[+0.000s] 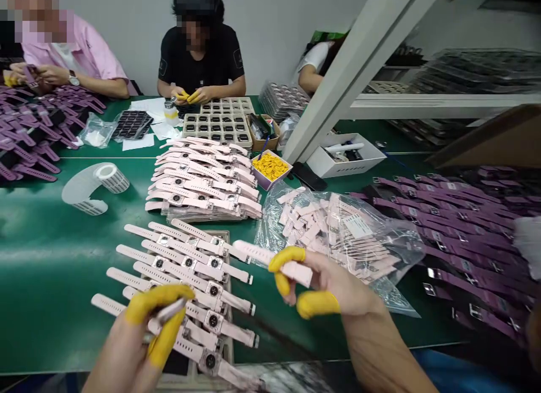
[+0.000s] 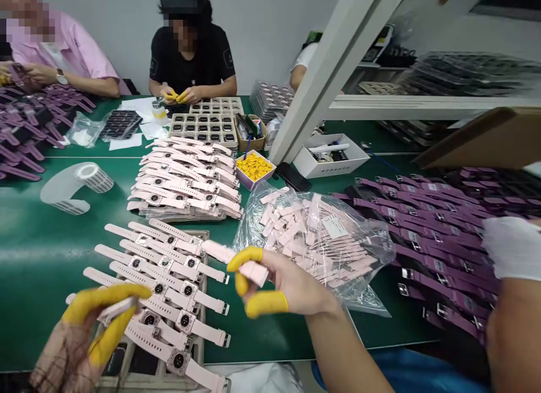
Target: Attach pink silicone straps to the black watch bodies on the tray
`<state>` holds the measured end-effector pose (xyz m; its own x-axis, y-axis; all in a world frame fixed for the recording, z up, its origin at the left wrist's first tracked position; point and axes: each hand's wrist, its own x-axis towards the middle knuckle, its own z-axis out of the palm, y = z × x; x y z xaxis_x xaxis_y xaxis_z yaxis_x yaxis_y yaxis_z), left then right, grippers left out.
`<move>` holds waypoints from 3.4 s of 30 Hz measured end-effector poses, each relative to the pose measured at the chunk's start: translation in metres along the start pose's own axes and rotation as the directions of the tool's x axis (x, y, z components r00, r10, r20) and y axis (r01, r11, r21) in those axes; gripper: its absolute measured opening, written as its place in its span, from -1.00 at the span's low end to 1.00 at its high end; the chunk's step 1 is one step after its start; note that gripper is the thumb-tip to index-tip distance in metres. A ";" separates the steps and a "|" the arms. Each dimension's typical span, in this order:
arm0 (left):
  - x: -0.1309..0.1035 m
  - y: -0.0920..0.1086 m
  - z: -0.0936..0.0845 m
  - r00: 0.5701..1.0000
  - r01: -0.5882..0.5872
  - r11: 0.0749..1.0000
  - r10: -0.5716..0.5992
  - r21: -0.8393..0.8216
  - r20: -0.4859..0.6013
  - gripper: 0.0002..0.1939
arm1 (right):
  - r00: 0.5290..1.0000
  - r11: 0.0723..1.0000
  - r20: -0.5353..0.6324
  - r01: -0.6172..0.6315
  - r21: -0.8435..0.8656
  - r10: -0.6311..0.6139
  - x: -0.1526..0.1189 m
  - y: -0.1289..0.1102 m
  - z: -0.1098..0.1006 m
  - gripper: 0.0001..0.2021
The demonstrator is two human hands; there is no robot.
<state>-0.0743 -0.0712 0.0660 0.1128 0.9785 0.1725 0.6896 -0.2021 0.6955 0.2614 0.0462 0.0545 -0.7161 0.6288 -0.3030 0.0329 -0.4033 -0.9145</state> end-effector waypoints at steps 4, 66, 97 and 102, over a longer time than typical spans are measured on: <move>0.060 0.002 0.048 0.995 0.093 0.931 -0.100 -0.352 -0.002 -0.68 | 0.990 0.991 0.101 0.084 0.103 -0.094 0.030 0.013 0.023 -0.64; 0.092 -0.027 0.093 0.905 0.039 0.574 -0.368 -0.818 -0.215 -0.81 | 0.986 0.943 0.119 -0.148 0.298 0.117 0.071 0.061 0.042 -0.53; 0.081 -0.018 0.100 0.949 -0.243 0.970 0.242 -0.020 0.200 -0.53 | 0.973 0.795 -0.169 -0.025 0.606 0.160 0.077 0.065 0.055 -0.67; 0.083 -0.015 0.099 0.940 -0.291 0.950 0.260 0.117 0.221 -0.55 | 0.959 0.841 -0.196 -0.068 0.536 0.203 0.077 0.071 0.056 -0.68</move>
<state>-0.0041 0.0166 0.0009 0.4438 0.8760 0.1890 0.7056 -0.4716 0.5289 0.1697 0.0288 -0.0191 -0.5439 0.6517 -0.5287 -0.2971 -0.7388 -0.6050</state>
